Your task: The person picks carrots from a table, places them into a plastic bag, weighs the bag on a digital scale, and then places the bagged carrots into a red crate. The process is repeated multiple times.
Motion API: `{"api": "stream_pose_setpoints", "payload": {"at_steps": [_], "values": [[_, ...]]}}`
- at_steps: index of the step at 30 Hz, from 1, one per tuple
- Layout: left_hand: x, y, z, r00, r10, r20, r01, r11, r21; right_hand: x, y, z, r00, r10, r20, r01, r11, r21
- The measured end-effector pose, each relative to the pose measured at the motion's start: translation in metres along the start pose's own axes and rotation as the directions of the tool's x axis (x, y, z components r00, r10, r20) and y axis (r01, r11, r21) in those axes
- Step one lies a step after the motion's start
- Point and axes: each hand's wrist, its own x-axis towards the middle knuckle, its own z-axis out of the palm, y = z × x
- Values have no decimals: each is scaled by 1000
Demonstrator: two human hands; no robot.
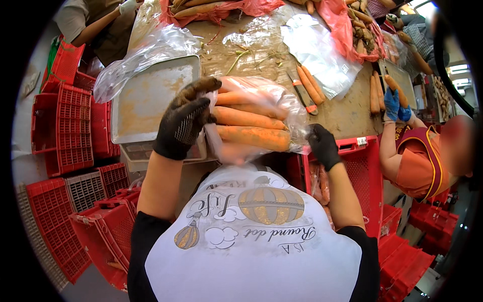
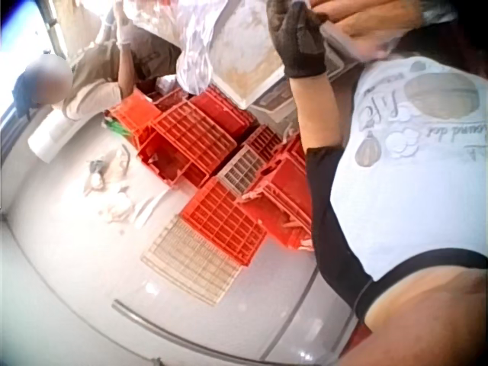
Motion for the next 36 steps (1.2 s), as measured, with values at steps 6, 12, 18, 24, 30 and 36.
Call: {"api": "stream_pose_setpoints", "payload": {"at_steps": [6, 12, 18, 24, 30, 36], "values": [[40, 54, 46, 973, 163, 163, -163, 987, -12, 62, -16, -99, 981, -119, 156, -83, 470, 879], [53, 46, 49, 976, 204, 71, -211, 971, 112, 85, -62, -132, 968, -151, 199, -177, 147, 973], [27, 41, 20, 992, 77, -102, -73, 996, 43, 83, -64, -110, 980, -193, -44, 118, 391, 913], [36, 90, 41, 967, 254, 20, -252, 941, 228, 88, -106, -153, 926, -324, -195, 299, 312, 902], [-10, 164, 62, 969, 221, 108, -228, 972, 58, 98, -201, -98, 805, -593, 7, 249, 349, 903], [-50, 219, 21, 849, 519, -98, -467, 825, 317, 96, -303, -22, 594, -776, 212, 248, 427, 870]]}}
